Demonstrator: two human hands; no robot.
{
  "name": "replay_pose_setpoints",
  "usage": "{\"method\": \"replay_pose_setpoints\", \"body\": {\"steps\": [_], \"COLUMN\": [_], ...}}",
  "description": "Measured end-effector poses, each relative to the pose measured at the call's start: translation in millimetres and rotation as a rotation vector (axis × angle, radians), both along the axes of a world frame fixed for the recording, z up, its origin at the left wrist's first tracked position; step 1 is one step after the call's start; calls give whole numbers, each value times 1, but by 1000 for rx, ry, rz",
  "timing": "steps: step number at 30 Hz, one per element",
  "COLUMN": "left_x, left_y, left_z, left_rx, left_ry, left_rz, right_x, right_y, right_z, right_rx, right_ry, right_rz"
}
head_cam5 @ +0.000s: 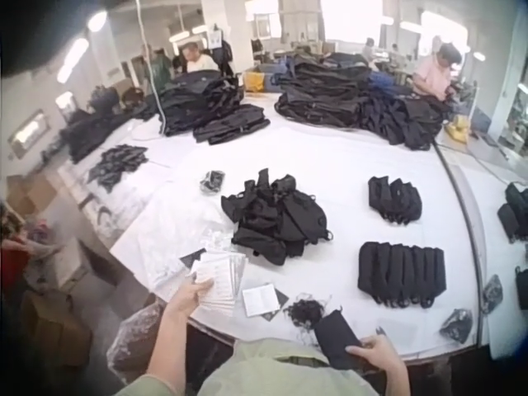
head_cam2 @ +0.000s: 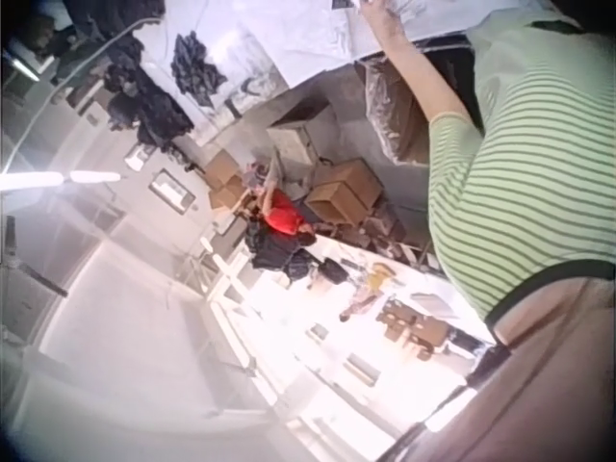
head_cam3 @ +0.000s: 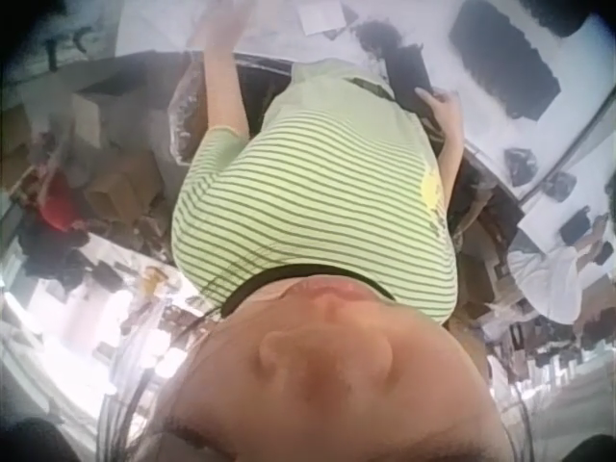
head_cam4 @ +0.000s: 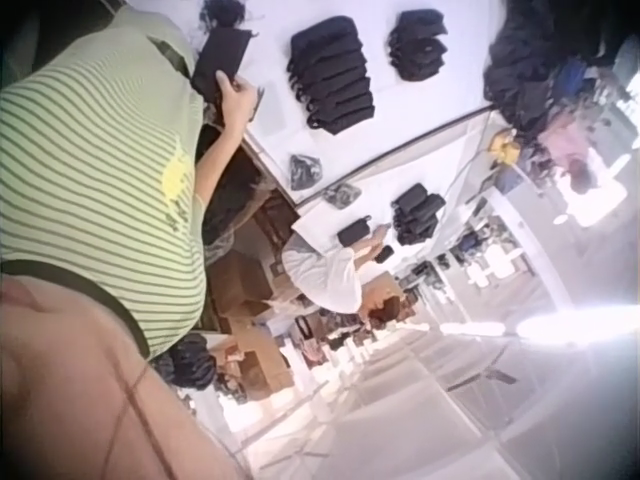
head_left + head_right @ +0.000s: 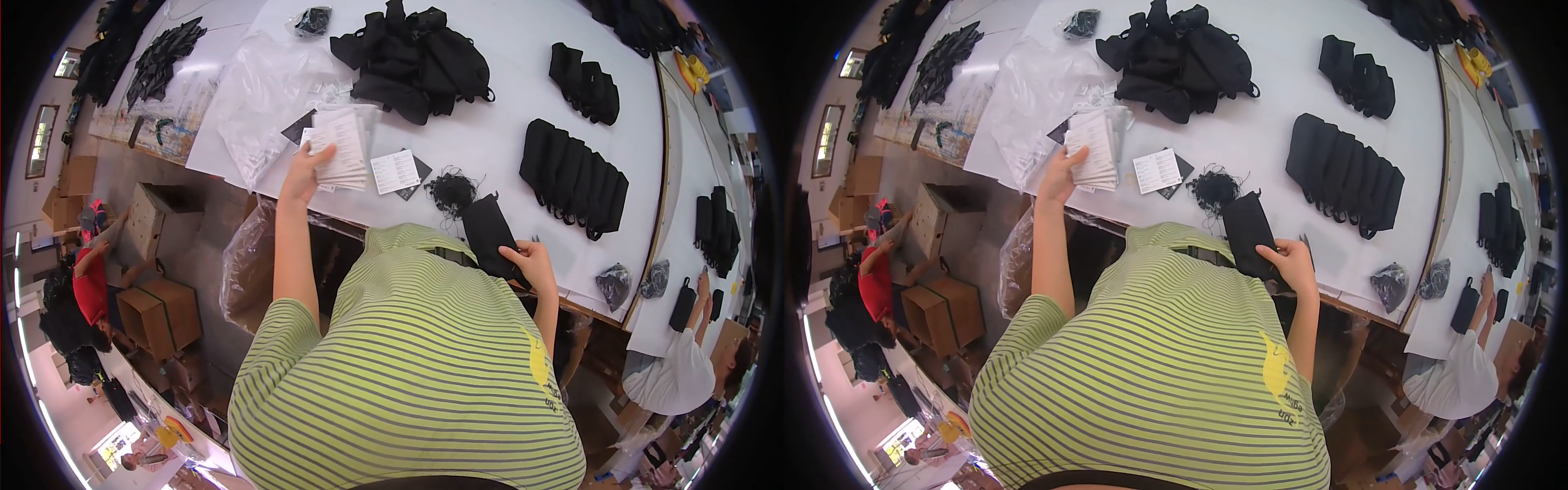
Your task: The worker is assembling and inspecting black fabric pouches, inserting components and snipping loose threads in a factory setting.
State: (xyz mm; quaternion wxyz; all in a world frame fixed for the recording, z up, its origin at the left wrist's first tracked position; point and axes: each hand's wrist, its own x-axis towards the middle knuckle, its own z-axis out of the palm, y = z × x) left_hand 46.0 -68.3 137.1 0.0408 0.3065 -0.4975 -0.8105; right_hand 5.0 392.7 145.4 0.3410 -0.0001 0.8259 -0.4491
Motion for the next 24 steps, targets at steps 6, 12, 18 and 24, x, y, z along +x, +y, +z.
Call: {"method": "replay_pose_setpoints", "body": {"steps": [6, 12, 18, 24], "left_x": [-21, -16, -6, -13], "left_y": [89, 104, 126, 167], "left_z": [-52, -122, -103, 9], "left_rx": [-168, -609, -1418, -1233], "left_ry": [-150, -263, -271, 319], "left_rz": [-200, -118, -197, -175], "right_x": [4, 8, 3, -6], "right_y": [-4, -1, -10, -37], "right_z": [6, 9, 37, 75], "right_rx": [31, 28, 189, 282], "right_ry": [46, 70, 317, 825], "right_rz": [3, -1, 162, 343]}}
